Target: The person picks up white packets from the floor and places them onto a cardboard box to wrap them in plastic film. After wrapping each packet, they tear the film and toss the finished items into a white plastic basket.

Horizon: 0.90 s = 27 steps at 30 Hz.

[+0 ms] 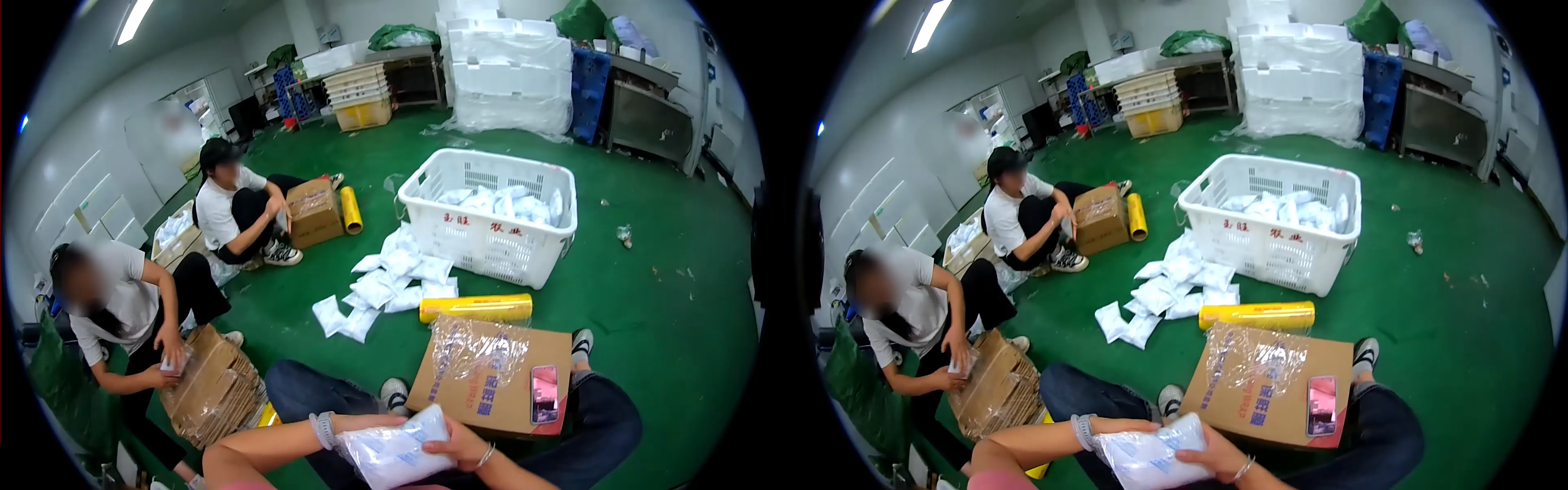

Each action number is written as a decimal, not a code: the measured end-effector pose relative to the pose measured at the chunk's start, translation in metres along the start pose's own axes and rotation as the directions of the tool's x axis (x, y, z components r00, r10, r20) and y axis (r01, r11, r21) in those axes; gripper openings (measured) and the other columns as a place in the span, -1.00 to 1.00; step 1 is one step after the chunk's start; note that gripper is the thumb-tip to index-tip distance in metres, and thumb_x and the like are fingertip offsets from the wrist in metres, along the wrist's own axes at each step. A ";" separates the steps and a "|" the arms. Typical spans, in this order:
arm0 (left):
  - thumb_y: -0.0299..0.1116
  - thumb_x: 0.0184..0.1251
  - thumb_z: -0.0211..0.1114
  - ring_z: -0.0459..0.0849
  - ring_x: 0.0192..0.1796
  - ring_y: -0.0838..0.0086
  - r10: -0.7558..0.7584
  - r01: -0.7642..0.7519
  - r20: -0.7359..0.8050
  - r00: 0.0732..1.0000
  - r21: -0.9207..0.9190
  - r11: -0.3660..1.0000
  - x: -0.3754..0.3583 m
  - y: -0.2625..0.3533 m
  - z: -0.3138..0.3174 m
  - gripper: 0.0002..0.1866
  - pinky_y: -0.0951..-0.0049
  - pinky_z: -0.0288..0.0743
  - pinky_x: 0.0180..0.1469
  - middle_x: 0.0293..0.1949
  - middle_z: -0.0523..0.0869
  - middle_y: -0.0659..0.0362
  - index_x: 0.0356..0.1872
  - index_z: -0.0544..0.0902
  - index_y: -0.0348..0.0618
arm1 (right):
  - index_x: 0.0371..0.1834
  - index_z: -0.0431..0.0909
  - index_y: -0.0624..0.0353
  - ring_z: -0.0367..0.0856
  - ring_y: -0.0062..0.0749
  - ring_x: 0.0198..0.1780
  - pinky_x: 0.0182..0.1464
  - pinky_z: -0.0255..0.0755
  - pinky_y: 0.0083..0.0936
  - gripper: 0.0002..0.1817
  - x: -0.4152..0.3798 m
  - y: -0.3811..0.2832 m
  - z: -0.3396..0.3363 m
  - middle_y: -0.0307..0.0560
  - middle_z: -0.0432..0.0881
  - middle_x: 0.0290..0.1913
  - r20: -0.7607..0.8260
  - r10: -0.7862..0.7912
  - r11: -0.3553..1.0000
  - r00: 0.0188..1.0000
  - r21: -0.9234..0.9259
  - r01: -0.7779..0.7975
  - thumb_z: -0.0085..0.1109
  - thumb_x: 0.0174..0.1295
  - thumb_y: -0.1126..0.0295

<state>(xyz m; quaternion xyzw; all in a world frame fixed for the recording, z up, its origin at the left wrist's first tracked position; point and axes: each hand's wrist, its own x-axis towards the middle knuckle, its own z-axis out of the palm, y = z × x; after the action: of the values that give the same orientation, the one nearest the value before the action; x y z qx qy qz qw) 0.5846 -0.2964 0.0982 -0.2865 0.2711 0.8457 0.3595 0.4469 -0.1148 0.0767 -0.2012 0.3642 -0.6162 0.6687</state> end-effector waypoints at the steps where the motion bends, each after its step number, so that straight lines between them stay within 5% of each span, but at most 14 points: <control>1: -0.05 0.40 -0.12 0.62 -0.10 0.46 0.013 -0.026 0.163 0.987 0.075 0.997 0.007 0.014 0.003 -0.47 0.50 0.48 -0.02 -0.05 0.61 0.11 0.15 0.35 -0.31 | 0.15 0.22 0.22 0.44 -0.41 0.06 0.17 0.28 -0.46 -0.32 -0.004 0.009 -0.008 -0.09 0.45 0.01 -0.035 0.015 0.997 0.999 0.081 -0.012 0.36 -0.07 0.49; 2: 0.01 0.42 -0.23 0.62 -0.17 0.49 0.012 -0.040 0.048 0.999 0.642 0.766 0.001 0.038 0.006 -0.45 0.50 0.49 -0.10 -0.16 0.64 0.12 0.03 0.45 -0.32 | 0.17 0.21 0.20 0.49 -0.36 0.03 0.07 0.40 -0.43 -0.33 -0.010 0.010 -0.011 -0.07 0.49 -0.02 -0.079 0.029 0.990 0.996 0.140 -0.017 0.33 -0.05 0.48; 4: 0.08 0.41 -0.29 0.64 -0.28 0.44 0.307 0.301 -0.577 0.757 0.725 0.620 -0.028 0.072 0.022 -0.34 0.44 0.50 -0.23 -0.35 0.68 0.03 -0.23 0.60 -0.37 | 0.20 0.16 0.17 0.48 -0.30 0.04 0.07 0.42 -0.36 -0.32 -0.017 0.025 -0.034 -0.03 0.45 0.03 -0.266 -0.059 0.973 0.962 0.202 0.115 0.26 -0.01 0.54; 6: 0.08 0.34 -0.11 0.65 -0.23 0.22 0.690 0.419 -0.433 0.581 0.885 0.202 -0.056 0.074 0.067 -0.36 0.32 0.50 -0.14 -0.32 0.65 -0.09 -0.05 0.48 -0.45 | 0.23 0.09 0.15 0.46 -0.28 0.04 0.06 0.42 -0.32 -0.28 -0.023 0.012 -0.046 0.00 0.43 0.01 -0.426 -0.102 0.965 0.899 0.176 0.193 0.26 0.00 0.58; 8: 0.03 0.23 0.10 0.57 -0.04 0.04 0.896 0.182 -0.232 0.378 0.968 0.174 -0.021 0.034 0.078 -0.27 0.23 0.44 0.01 -0.09 0.55 -0.23 0.19 0.26 -0.45 | 0.26 0.05 0.12 0.46 -0.25 0.03 0.02 0.45 -0.28 -0.28 -0.022 -0.006 -0.048 0.02 0.40 0.04 -0.435 -0.202 0.959 0.878 0.096 0.268 0.21 0.03 0.60; 9: -0.06 0.17 0.23 0.39 0.17 -0.03 0.928 0.096 0.193 0.318 0.967 -0.234 0.012 0.020 0.057 -0.14 0.19 0.34 0.13 0.14 0.35 -0.29 0.31 0.02 -0.40 | 0.24 0.09 0.13 0.46 -0.24 0.05 0.04 0.44 -0.30 -0.34 -0.020 -0.010 -0.045 -0.01 0.41 0.04 -0.424 -0.200 0.953 0.883 0.124 0.276 0.18 0.06 0.58; 10: -0.17 0.17 0.25 0.29 0.25 0.01 0.951 0.040 0.008 0.310 0.999 -0.021 0.034 0.007 0.072 -0.18 0.21 0.28 0.19 0.22 0.22 -0.28 0.30 0.03 -0.40 | 0.22 0.13 0.13 0.45 -0.24 0.06 0.06 0.42 -0.31 -0.39 -0.016 -0.014 -0.042 -0.05 0.41 0.04 -0.410 -0.208 0.946 0.888 0.148 0.290 0.15 0.08 0.56; 12: -0.36 0.22 0.18 0.38 0.21 0.13 0.937 -0.754 -0.287 0.197 0.566 0.332 0.061 0.003 0.075 -0.32 0.16 0.25 0.23 0.22 0.29 -0.12 0.30 0.07 -0.34 | 0.25 0.11 0.12 0.43 -0.22 0.09 0.09 0.39 -0.30 -0.39 -0.015 -0.023 -0.037 -0.04 0.40 0.06 -0.395 -0.232 0.923 0.889 0.199 0.329 0.12 0.12 0.53; 13: -0.36 0.22 0.18 0.38 0.21 0.13 0.938 -0.749 -0.283 0.202 0.573 0.334 0.064 0.006 0.067 -0.32 0.16 0.25 0.23 0.22 0.29 -0.12 0.30 0.07 -0.34 | 0.28 0.08 0.12 0.40 -0.21 0.12 0.12 0.36 -0.29 -0.38 -0.014 -0.028 -0.036 -0.03 0.38 0.08 -0.387 -0.262 0.899 0.884 0.236 0.370 0.09 0.15 0.50; 15: -0.42 0.24 0.15 0.42 0.17 0.19 0.720 -0.760 -0.243 0.650 -0.201 0.618 0.073 0.007 0.052 -0.43 0.16 0.29 0.22 0.13 0.41 -0.07 0.25 0.17 -0.28 | 0.32 0.04 0.11 0.37 -0.19 0.15 0.16 0.31 -0.27 -0.37 -0.013 -0.035 -0.030 0.00 0.36 0.12 -0.411 -0.257 0.857 0.875 0.322 0.403 0.06 0.18 0.47; 18: -0.40 0.25 0.12 0.46 0.14 0.17 0.653 -0.672 -0.227 0.722 -0.451 0.587 0.086 0.004 0.052 -0.52 0.13 0.35 0.17 0.07 0.48 -0.03 0.18 0.26 -0.25 | 0.39 -0.08 0.09 0.26 -0.09 0.25 0.27 0.15 -0.17 -0.32 -0.003 -0.037 -0.042 0.07 0.26 0.25 -0.352 -0.359 0.809 0.864 0.344 0.476 0.00 0.24 0.30; 20: -0.40 0.25 0.10 0.49 0.10 0.18 0.655 -0.686 -0.252 0.712 -0.449 0.573 0.088 0.015 0.063 -0.52 0.15 0.38 0.13 0.08 0.47 0.00 0.19 0.26 -0.24 | 0.36 -0.02 0.14 0.18 -0.05 0.31 0.31 0.07 -0.15 -0.37 0.008 -0.034 -0.050 0.08 0.13 0.34 -0.280 -0.458 0.579 0.844 0.626 0.522 -0.06 0.26 0.27; 24: -0.38 0.23 0.12 0.53 0.04 0.22 0.727 -0.808 -0.353 0.589 -0.235 0.540 0.103 0.029 0.081 -0.52 0.21 0.42 0.06 0.05 0.50 0.01 0.18 0.27 -0.22 | 0.31 0.09 0.24 0.19 0.03 0.30 0.33 0.00 -0.06 -0.28 0.024 -0.027 -0.065 0.13 0.20 0.30 -0.354 -0.464 0.323 0.812 0.787 0.527 -0.31 0.28 -0.12; 27: -0.48 0.17 0.17 0.55 0.00 0.26 0.889 -0.968 -0.448 0.092 0.170 0.185 0.127 0.038 0.103 -0.53 0.29 0.47 0.01 0.00 0.50 -0.02 0.12 0.29 -0.28 | 0.29 0.15 0.19 0.24 0.00 0.27 0.31 0.02 -0.04 -0.17 0.030 -0.033 -0.070 0.10 0.29 0.26 -0.506 -0.434 0.467 0.745 0.581 0.666 -0.45 0.21 -0.31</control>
<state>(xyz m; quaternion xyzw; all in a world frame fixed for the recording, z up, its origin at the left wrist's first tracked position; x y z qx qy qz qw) 0.4521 -0.1931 0.0924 -0.2654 0.3922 0.8046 -0.3583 0.3724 -0.1365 0.0480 0.0688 0.0924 -0.9130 0.3913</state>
